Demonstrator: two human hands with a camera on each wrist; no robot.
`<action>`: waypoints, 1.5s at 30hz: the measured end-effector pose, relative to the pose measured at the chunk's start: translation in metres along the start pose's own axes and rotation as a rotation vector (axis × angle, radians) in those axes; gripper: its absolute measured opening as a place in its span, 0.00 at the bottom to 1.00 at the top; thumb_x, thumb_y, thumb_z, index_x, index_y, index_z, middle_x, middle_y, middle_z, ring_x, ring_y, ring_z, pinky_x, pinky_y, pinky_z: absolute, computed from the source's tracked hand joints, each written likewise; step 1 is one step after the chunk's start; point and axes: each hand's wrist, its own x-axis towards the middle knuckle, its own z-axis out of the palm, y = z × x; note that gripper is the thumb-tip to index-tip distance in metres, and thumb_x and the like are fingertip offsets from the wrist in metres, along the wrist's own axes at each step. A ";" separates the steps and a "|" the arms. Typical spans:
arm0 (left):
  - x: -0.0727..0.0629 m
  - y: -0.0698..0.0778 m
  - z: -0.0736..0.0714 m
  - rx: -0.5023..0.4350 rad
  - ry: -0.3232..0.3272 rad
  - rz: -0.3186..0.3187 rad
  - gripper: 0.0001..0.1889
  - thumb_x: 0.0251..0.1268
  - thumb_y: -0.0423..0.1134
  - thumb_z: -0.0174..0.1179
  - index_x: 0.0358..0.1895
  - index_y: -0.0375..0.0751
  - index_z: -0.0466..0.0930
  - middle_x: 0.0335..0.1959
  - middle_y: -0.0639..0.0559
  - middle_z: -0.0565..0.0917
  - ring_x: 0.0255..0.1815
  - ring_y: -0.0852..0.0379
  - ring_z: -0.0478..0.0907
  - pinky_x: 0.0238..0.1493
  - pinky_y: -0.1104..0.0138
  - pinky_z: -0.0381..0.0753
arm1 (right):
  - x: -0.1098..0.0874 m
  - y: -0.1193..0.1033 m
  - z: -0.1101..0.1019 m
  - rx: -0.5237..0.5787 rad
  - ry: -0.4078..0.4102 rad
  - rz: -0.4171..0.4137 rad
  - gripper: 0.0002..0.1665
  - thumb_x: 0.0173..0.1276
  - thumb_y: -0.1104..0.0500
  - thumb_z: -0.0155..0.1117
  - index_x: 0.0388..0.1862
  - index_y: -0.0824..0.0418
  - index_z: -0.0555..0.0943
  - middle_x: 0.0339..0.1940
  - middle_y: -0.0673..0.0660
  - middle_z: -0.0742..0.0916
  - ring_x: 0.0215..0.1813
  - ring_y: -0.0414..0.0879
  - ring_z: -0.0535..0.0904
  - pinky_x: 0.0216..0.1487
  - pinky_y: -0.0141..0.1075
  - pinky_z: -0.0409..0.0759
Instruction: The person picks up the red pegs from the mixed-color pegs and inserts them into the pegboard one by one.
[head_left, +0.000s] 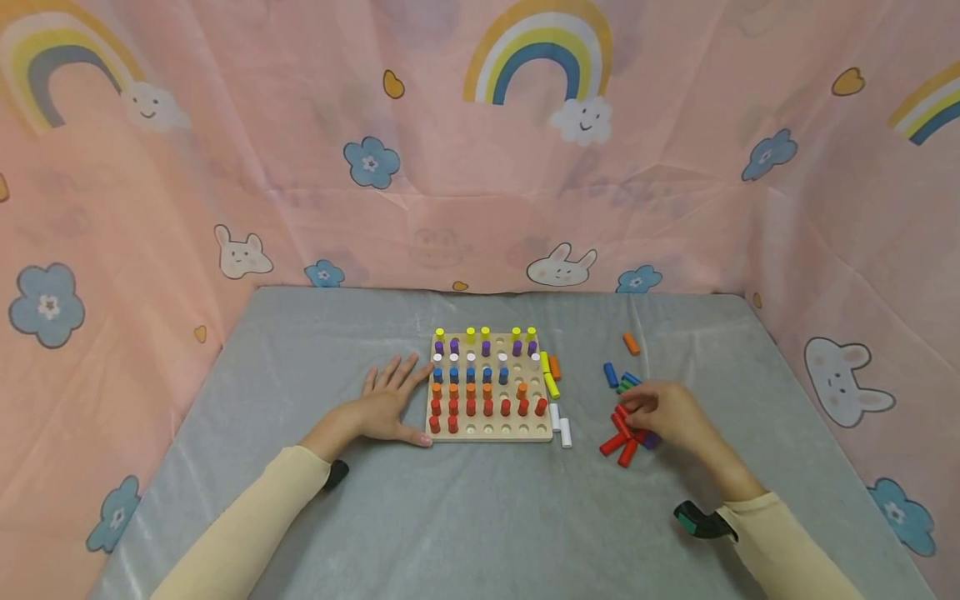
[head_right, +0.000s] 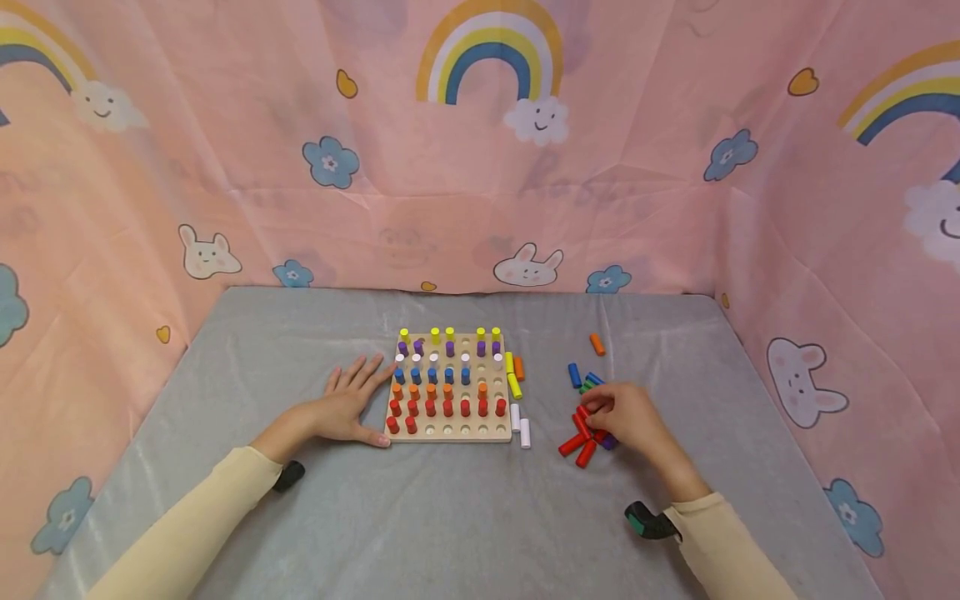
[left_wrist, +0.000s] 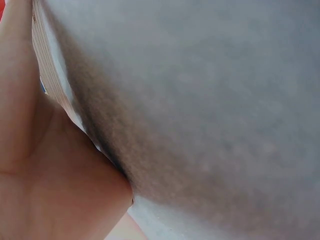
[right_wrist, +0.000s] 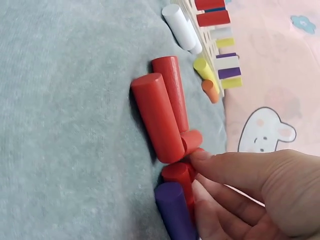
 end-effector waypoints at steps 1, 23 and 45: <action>0.000 0.000 0.000 0.001 -0.001 0.000 0.65 0.46 0.71 0.68 0.82 0.55 0.36 0.83 0.42 0.34 0.83 0.36 0.29 0.75 0.32 0.33 | 0.000 0.000 0.001 0.000 -0.006 0.005 0.16 0.59 0.66 0.72 0.47 0.66 0.86 0.36 0.59 0.90 0.33 0.39 0.83 0.31 0.29 0.79; 0.003 -0.002 0.001 0.013 -0.007 -0.008 0.65 0.46 0.73 0.68 0.82 0.55 0.36 0.83 0.43 0.33 0.83 0.36 0.28 0.75 0.32 0.32 | 0.001 0.000 0.005 -0.017 -0.045 0.012 0.16 0.58 0.66 0.72 0.46 0.67 0.86 0.31 0.55 0.86 0.30 0.40 0.78 0.28 0.30 0.75; 0.001 0.000 0.001 0.013 -0.004 -0.004 0.65 0.46 0.72 0.68 0.82 0.54 0.37 0.83 0.43 0.34 0.83 0.36 0.29 0.75 0.32 0.34 | 0.005 -0.019 0.005 0.016 0.001 -0.050 0.15 0.61 0.62 0.71 0.48 0.60 0.84 0.36 0.55 0.87 0.35 0.41 0.81 0.33 0.31 0.78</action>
